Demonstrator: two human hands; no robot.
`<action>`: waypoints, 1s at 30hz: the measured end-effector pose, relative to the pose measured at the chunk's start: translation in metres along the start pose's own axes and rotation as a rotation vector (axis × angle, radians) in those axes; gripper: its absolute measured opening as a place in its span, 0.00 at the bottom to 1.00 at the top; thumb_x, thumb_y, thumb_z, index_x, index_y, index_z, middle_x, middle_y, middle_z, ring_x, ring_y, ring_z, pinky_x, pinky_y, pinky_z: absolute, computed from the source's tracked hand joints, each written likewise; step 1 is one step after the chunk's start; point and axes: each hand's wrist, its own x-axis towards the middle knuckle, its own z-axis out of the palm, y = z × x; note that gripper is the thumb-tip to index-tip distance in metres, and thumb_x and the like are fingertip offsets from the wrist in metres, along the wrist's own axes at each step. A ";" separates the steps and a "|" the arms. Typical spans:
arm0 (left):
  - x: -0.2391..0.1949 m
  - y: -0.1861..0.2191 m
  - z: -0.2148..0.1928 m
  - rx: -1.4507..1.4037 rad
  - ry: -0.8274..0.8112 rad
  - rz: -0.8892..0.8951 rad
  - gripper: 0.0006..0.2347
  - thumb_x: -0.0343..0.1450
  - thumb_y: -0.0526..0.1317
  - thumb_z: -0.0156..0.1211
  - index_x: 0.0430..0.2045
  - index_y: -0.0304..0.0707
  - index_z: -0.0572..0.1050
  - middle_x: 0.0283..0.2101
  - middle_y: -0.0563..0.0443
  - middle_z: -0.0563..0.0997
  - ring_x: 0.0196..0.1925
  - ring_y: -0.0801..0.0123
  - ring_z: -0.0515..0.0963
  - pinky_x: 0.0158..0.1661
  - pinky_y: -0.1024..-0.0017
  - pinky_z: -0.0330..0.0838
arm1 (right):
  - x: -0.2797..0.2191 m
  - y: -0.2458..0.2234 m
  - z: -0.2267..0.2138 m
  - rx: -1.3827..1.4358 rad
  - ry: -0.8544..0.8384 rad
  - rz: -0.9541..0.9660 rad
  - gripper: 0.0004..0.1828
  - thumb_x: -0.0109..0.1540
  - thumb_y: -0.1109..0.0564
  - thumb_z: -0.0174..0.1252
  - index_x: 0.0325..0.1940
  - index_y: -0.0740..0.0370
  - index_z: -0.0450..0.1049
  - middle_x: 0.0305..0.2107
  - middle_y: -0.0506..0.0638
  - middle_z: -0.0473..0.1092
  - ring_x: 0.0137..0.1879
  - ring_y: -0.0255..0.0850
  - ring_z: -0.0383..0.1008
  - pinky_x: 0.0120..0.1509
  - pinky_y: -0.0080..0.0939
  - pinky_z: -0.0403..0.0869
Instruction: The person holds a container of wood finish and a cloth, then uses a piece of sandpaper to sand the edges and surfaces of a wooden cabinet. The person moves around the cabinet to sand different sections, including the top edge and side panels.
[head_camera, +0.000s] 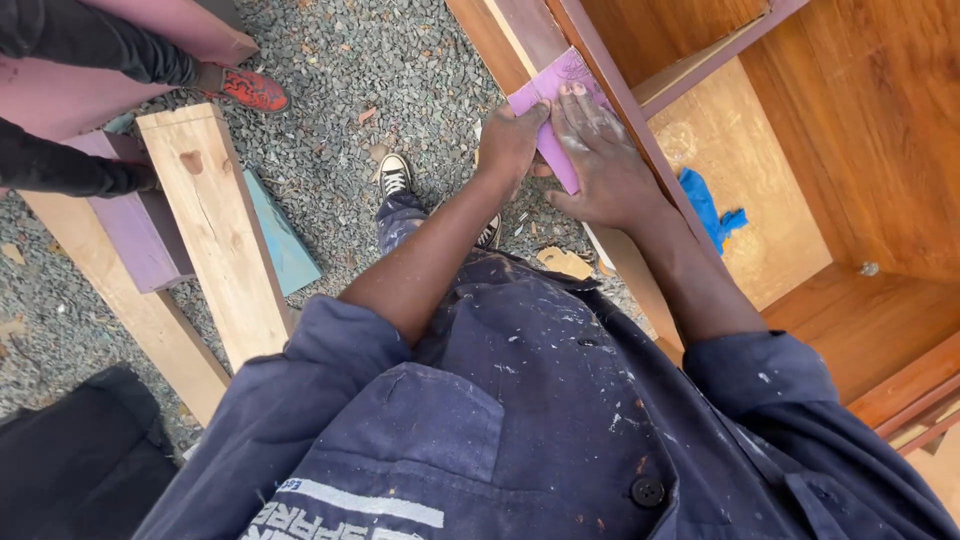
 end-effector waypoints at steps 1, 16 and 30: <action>-0.002 0.002 -0.001 -0.004 0.002 0.008 0.09 0.73 0.42 0.57 0.38 0.36 0.77 0.33 0.45 0.83 0.31 0.62 0.84 0.23 0.67 0.84 | 0.002 -0.004 -0.010 0.038 -0.101 0.033 0.56 0.63 0.36 0.54 0.82 0.61 0.30 0.78 0.59 0.28 0.84 0.54 0.26 0.83 0.57 0.35; -0.040 -0.071 0.022 0.224 -0.195 0.017 0.23 0.70 0.53 0.53 0.29 0.20 0.75 0.21 0.26 0.80 0.24 0.44 0.84 0.24 0.50 0.77 | -0.095 0.017 0.044 -0.062 0.260 -0.080 0.42 0.56 0.61 0.54 0.76 0.67 0.58 0.74 0.66 0.52 0.78 0.66 0.47 0.80 0.61 0.53; 0.016 0.010 -0.013 0.166 0.035 0.277 0.19 0.68 0.44 0.54 0.28 0.14 0.73 0.17 0.28 0.79 0.15 0.51 0.84 0.14 0.62 0.85 | 0.037 0.002 0.018 0.062 0.285 0.001 0.44 0.55 0.64 0.54 0.78 0.62 0.56 0.74 0.61 0.54 0.80 0.56 0.47 0.84 0.53 0.49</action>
